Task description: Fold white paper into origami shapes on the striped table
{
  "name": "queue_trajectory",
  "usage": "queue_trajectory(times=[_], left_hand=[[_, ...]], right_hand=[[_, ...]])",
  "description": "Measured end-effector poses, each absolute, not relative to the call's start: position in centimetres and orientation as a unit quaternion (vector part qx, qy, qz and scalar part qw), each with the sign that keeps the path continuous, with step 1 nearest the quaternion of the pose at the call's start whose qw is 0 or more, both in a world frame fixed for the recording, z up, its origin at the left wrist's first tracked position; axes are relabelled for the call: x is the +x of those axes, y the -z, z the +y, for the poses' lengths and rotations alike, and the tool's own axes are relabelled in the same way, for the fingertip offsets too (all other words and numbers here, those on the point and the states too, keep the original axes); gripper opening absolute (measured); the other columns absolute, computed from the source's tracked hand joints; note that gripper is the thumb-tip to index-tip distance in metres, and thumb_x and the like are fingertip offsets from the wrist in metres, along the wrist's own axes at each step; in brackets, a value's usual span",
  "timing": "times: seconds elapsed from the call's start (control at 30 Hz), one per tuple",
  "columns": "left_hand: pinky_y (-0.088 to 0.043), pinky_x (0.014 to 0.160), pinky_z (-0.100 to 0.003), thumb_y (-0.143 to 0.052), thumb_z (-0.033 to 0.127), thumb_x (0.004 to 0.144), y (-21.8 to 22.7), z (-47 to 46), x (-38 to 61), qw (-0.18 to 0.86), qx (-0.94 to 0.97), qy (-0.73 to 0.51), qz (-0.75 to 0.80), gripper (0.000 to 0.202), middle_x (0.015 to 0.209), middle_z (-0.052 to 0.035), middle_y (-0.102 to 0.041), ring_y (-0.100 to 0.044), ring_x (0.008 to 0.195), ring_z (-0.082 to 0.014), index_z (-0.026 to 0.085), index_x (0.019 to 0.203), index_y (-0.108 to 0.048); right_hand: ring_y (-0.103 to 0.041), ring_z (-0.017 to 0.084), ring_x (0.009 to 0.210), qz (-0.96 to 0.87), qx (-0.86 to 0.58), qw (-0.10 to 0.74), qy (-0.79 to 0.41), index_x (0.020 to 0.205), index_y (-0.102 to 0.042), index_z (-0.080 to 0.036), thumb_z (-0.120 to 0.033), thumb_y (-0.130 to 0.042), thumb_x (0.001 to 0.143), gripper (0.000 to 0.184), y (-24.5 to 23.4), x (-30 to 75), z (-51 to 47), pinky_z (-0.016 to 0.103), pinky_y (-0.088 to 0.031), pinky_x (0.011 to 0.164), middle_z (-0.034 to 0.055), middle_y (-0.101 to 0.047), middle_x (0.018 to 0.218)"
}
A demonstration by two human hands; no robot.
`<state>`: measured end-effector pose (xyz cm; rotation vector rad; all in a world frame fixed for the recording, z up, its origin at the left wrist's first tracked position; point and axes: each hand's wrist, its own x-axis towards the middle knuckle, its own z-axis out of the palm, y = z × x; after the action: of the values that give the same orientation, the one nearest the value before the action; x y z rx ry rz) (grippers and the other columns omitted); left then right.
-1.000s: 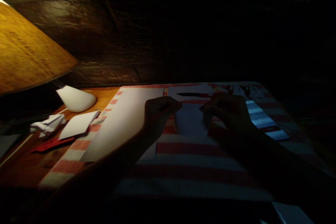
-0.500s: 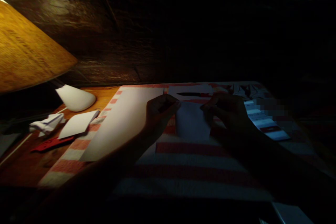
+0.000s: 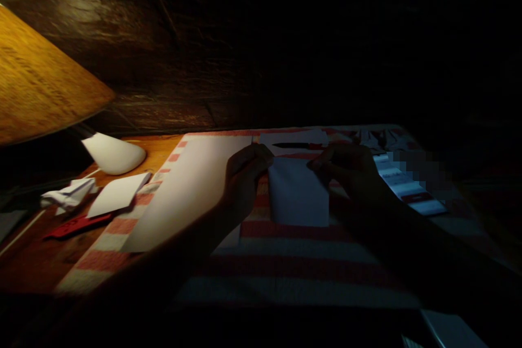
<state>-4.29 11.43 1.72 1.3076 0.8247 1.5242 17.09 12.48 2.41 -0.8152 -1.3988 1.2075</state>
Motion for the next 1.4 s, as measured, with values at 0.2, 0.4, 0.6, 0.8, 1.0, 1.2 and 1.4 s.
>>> queue_trajectory(times=[0.2,0.4,0.6,0.8,1.0,1.2,1.4], left_hand=[[-0.038,0.052,-0.022,-0.08,0.04,0.079,-0.7,11.5,-4.0,0.525,0.527,-0.544,0.387,0.027,0.063,0.0019,-0.053,-0.048,0.058,-0.0104,0.017,0.071,-0.066],[-0.043,0.053,-0.025,-0.084,0.046,0.072,-1.0,11.3,-3.4,0.535,0.52,-0.521,0.415,0.033,0.064,-0.0023,-0.067,-0.056,0.058,-0.0126,0.016,0.066,-0.072],[-0.051,0.062,-0.028,-0.086,0.043,0.071,-0.7,11.4,-3.7,0.569,0.476,-0.521,0.422,0.03,0.067,-0.0032,-0.071,-0.063,0.06,-0.0148,0.016,0.066,-0.074],[-0.052,0.062,-0.029,-0.087,0.041,0.069,-0.6,11.3,-3.8,0.584,0.448,-0.521,0.432,0.03,0.068,-0.005,-0.072,-0.066,0.062,-0.0173,0.014,0.066,-0.074],[-0.05,0.058,-0.026,-0.086,0.044,0.07,-0.6,11.3,-3.8,0.58,0.469,-0.509,0.428,0.033,0.064,-0.003,-0.069,-0.062,0.058,-0.0142,0.015,0.061,-0.072],[-0.047,0.056,-0.027,-0.085,0.041,0.068,-0.7,11.5,-3.9,0.581,0.462,-0.509,0.436,0.03,0.059,-0.0031,-0.067,-0.06,0.055,-0.0142,0.015,0.059,-0.073],[-0.038,0.051,-0.026,-0.083,0.031,0.063,-1.7,10.7,-3.3,0.644,0.444,-0.431,0.449,0.022,0.055,-0.0047,-0.066,-0.056,0.049,-0.0138,0.013,0.058,-0.073]], right_hand=[[-0.051,0.01,0.049,-0.572,-0.368,0.55,-0.485,0.055,-0.062,-0.02,-0.026,-0.079,0.079,0.03,-2.5,17.0,12.4,0.026,-0.045,0.051,-0.0023,-0.057,0.053],[-0.053,0.01,0.053,-0.564,-0.373,0.547,-0.493,0.055,-0.061,-0.019,-0.022,-0.077,0.078,0.028,-2.5,16.7,12.4,0.026,-0.046,0.054,-0.0015,-0.06,0.056],[-0.05,0.009,0.051,-0.544,-0.388,0.543,-0.509,0.057,-0.061,-0.018,-0.022,-0.079,0.075,0.026,-2.0,16.9,13.0,0.025,-0.042,0.051,-0.0028,-0.058,0.054],[-0.048,0.009,0.051,-0.548,-0.388,0.532,-0.516,0.054,-0.06,-0.018,-0.023,-0.081,0.075,0.03,-1.8,17.1,13.3,0.026,-0.04,0.052,-0.0031,-0.055,0.053],[-0.049,0.01,0.054,-0.53,-0.382,0.519,-0.551,0.057,-0.059,-0.019,-0.024,-0.081,0.076,0.029,-1.8,17.4,13.4,0.026,-0.038,0.054,-0.0032,-0.055,0.055],[-0.046,0.009,0.054,-0.552,-0.369,0.48,-0.573,0.058,-0.059,-0.018,-0.025,-0.08,0.078,0.029,-1.9,18.0,13.8,0.026,-0.036,0.055,-0.0037,-0.053,0.055],[-0.055,0.013,0.064,-0.588,-0.328,0.378,-0.636,0.069,-0.068,-0.017,-0.03,-0.078,0.076,0.018,-2.5,18.2,13.4,0.027,-0.04,0.059,0.0009,-0.064,0.07]])
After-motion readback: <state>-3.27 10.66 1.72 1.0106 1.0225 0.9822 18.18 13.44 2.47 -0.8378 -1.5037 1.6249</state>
